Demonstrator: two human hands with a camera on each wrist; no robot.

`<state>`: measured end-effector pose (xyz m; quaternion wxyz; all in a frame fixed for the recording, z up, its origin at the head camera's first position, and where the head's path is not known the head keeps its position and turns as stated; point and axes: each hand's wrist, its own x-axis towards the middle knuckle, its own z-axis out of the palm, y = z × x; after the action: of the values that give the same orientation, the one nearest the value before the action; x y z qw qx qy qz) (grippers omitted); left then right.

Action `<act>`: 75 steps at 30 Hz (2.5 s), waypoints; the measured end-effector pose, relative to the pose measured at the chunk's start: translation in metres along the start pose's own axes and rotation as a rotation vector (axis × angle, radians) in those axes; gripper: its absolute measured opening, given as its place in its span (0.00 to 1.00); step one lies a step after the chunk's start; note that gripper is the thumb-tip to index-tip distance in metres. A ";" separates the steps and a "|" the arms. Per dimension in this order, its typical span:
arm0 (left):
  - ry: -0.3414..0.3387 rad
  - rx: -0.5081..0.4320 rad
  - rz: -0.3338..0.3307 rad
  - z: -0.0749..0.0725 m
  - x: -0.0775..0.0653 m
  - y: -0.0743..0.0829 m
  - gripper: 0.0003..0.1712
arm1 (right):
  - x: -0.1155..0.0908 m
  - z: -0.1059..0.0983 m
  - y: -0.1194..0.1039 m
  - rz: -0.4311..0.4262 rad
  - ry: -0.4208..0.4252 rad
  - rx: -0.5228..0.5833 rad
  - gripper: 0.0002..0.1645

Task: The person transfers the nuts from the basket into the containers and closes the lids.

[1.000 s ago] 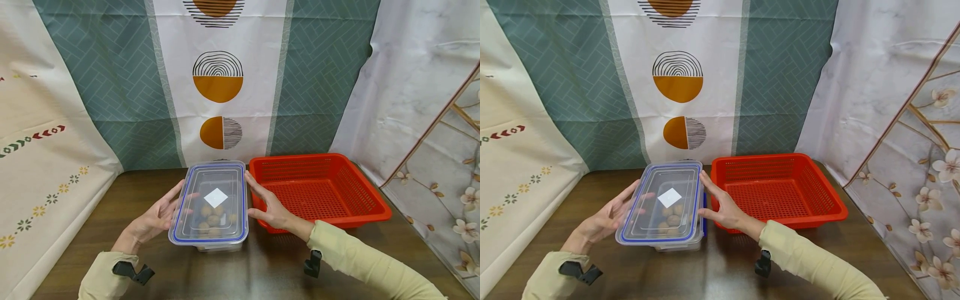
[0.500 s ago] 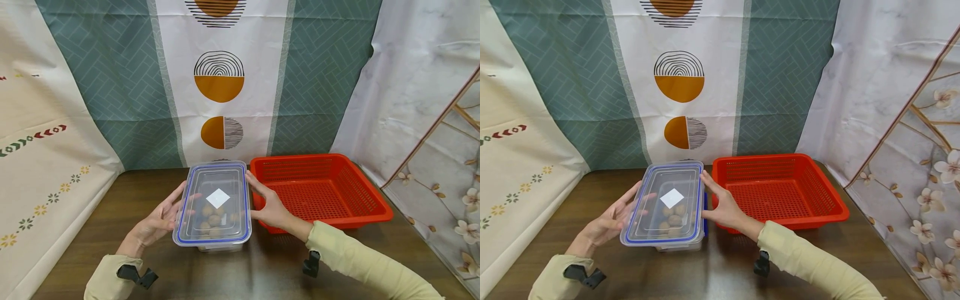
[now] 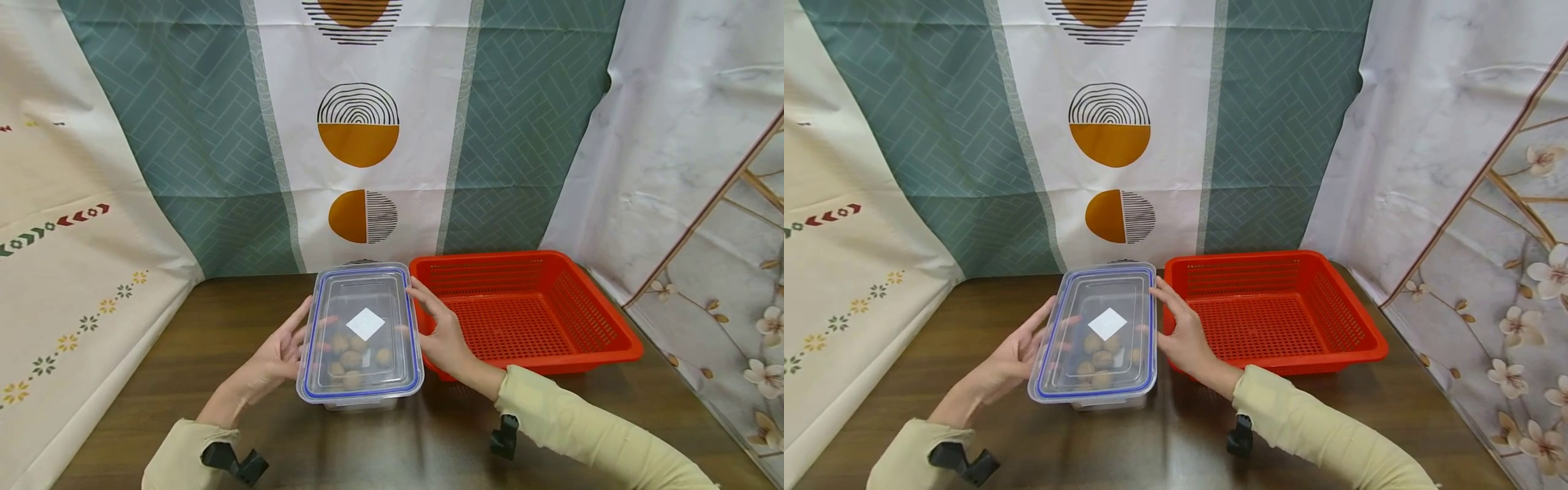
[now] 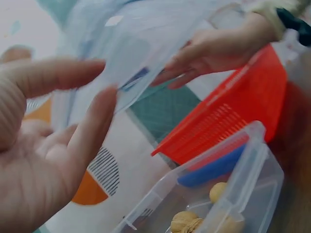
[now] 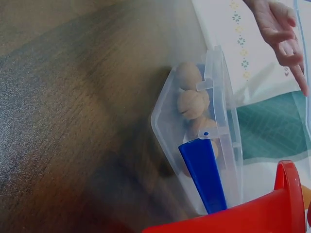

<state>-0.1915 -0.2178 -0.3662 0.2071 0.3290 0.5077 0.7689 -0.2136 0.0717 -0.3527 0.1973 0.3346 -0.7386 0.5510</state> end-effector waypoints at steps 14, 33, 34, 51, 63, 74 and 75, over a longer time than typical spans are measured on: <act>0.778 0.842 0.245 0.033 0.020 -0.014 0.43 | -0.001 0.006 -0.002 -0.034 0.027 0.060 0.30; 0.872 1.274 0.923 0.025 0.027 -0.018 0.28 | -0.003 0.012 -0.010 -0.192 0.081 0.145 0.22; 0.869 1.266 0.936 0.024 0.027 -0.019 0.27 | -0.002 0.012 -0.011 -0.189 0.088 0.141 0.21; 0.965 1.131 0.761 0.031 0.030 -0.025 0.19 | 0.002 0.022 0.004 -0.143 0.149 0.077 0.13; 1.023 1.062 0.666 0.047 0.032 -0.018 0.16 | -0.003 0.024 0.032 -0.132 0.068 0.020 0.23; 1.047 1.104 0.588 0.034 0.028 -0.030 0.18 | 0.000 0.017 -0.005 -0.092 0.087 0.007 0.17; 1.044 1.109 0.589 0.034 0.028 -0.030 0.18 | 0.002 0.016 -0.007 -0.085 0.094 0.007 0.17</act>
<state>-0.1870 -0.1657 -0.3759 -0.4594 0.1031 0.7384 0.4828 -0.2085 0.0549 -0.3519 0.2537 0.3405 -0.7115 0.5599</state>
